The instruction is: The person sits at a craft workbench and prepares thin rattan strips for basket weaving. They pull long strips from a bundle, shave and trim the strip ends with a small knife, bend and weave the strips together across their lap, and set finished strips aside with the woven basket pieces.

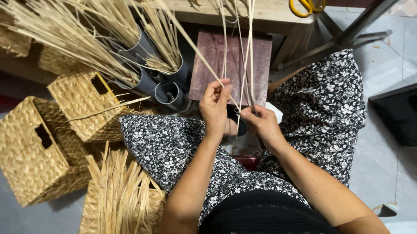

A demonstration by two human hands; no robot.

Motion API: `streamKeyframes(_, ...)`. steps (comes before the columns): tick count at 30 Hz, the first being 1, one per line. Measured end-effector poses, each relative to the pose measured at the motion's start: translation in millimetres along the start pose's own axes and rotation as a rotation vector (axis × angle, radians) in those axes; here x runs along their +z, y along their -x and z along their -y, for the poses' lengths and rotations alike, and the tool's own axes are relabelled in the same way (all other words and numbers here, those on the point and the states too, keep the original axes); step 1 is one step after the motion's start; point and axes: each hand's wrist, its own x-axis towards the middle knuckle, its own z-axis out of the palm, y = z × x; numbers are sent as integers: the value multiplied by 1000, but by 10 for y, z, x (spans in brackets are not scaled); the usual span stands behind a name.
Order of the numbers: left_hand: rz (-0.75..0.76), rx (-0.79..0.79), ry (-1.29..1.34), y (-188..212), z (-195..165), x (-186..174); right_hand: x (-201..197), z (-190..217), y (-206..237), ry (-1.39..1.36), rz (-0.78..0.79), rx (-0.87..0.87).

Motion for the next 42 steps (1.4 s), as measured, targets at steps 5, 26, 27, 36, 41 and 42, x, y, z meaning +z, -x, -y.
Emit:
streamKeyframes(5,-14,53,-55,301,-342,-351,-67,236,73,-25,-28,-153)
streamKeyframes(26,322,685,-599,757,-1592,114,-57,1202,1051,-35,-59,-648)
streamKeyframes(27,315,692,-589,752,-1585,122,-62,1213,1060,-40,-66,-651)
streamKeyframes(36,290,456,-281,770,-1509,99,-7,1053,1071,-48,55,-532)
streamKeyframes(41,219,548,-306,728,-1633,-42,8,780,826,4,94,-312)
streamKeyframes(42,210,568,-312,723,-1679,-66,6,704,747,41,100,-275)
